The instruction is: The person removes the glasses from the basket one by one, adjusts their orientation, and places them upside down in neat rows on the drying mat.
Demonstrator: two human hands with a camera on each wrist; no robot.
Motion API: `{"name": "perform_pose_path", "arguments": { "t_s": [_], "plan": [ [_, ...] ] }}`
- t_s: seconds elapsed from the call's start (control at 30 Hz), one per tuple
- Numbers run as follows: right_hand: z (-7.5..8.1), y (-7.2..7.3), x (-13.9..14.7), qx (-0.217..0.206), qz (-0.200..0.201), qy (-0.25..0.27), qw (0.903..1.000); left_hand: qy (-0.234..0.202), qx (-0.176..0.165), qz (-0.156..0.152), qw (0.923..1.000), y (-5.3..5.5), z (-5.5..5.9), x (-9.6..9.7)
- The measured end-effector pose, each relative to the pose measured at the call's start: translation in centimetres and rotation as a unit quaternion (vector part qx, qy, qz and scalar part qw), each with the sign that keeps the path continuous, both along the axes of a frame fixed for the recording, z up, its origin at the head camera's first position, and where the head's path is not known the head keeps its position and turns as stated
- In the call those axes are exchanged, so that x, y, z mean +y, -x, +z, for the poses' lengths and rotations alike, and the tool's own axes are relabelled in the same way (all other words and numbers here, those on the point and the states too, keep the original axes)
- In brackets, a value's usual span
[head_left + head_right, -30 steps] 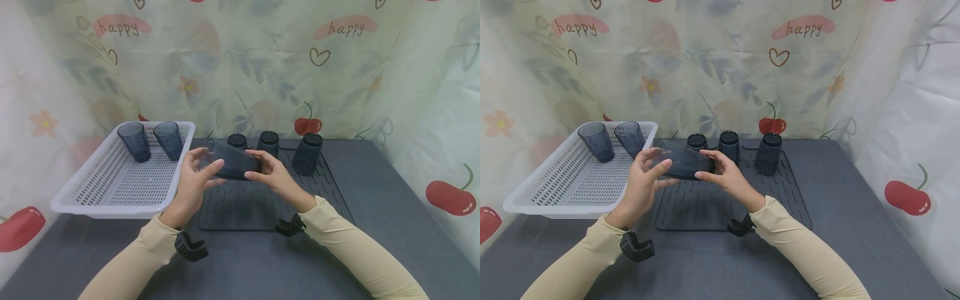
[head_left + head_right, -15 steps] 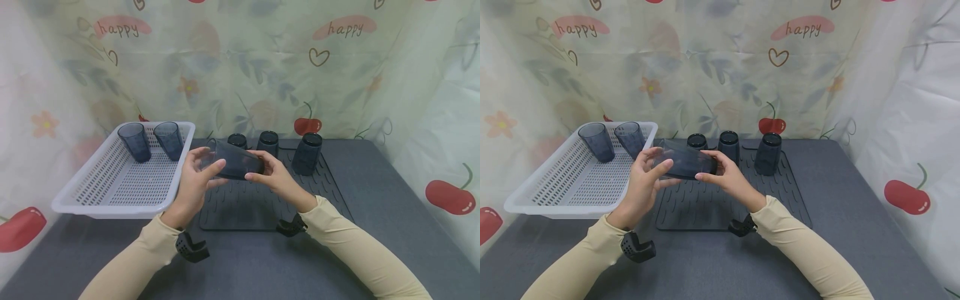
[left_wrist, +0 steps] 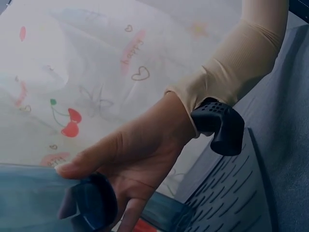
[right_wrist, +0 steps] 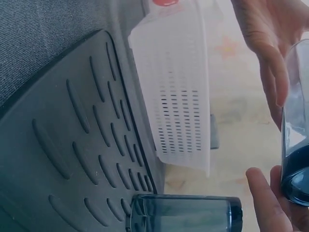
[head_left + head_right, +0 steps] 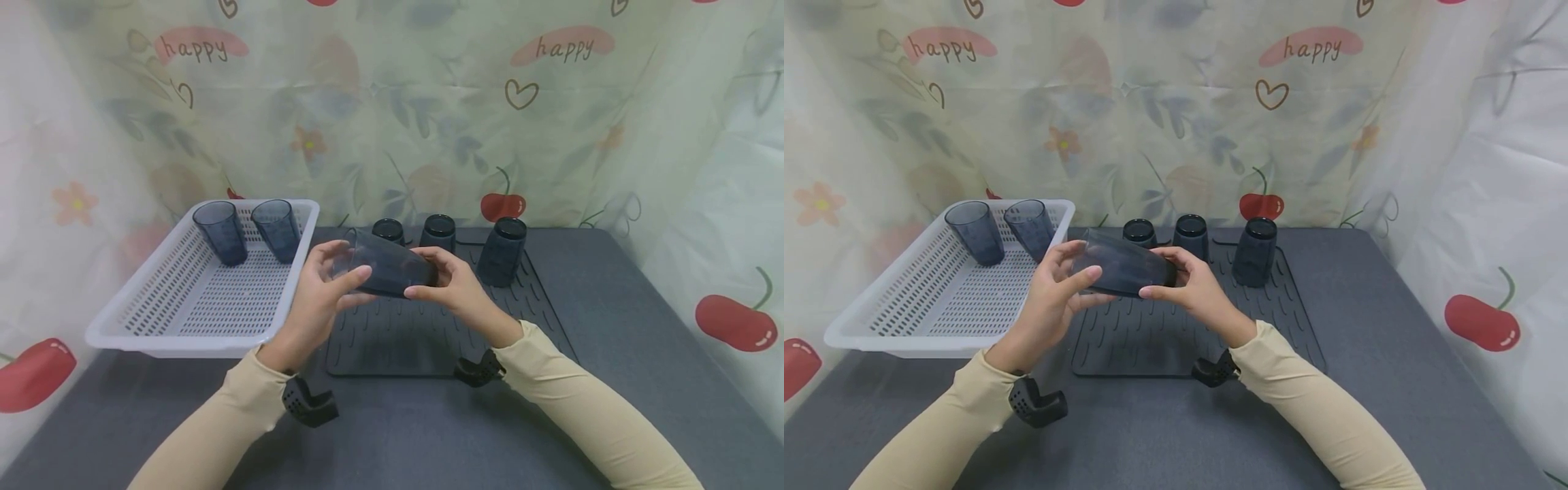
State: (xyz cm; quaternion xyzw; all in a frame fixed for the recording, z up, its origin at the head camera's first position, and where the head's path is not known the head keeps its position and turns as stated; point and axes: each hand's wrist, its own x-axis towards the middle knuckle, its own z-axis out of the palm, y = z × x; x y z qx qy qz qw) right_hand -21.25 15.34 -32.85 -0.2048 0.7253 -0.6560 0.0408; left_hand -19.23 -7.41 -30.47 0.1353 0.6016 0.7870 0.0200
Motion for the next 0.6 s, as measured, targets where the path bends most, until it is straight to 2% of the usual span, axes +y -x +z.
{"name": "perform_pose_path", "arguments": {
  "t_s": [0.13, 0.3, 0.6],
  "plan": [
    [0.2, -0.1, 0.3, 0.001, -0.009, -0.007, 0.9999, 0.023, -0.001, -0.024, 0.9995, 0.2, 0.1, -0.6],
    [0.5, 0.0, 0.7, 0.012, -0.018, -0.017, 0.9996, 0.071, 0.0, -0.049, 0.9962, 0.4, -0.1, -1.4],
    [0.6, 0.0, 1.1, 0.02, -0.01, 0.022, 0.9995, 0.154, 0.001, -0.069, 0.9857, 0.8, -0.8, -2.0]
  ]
}}
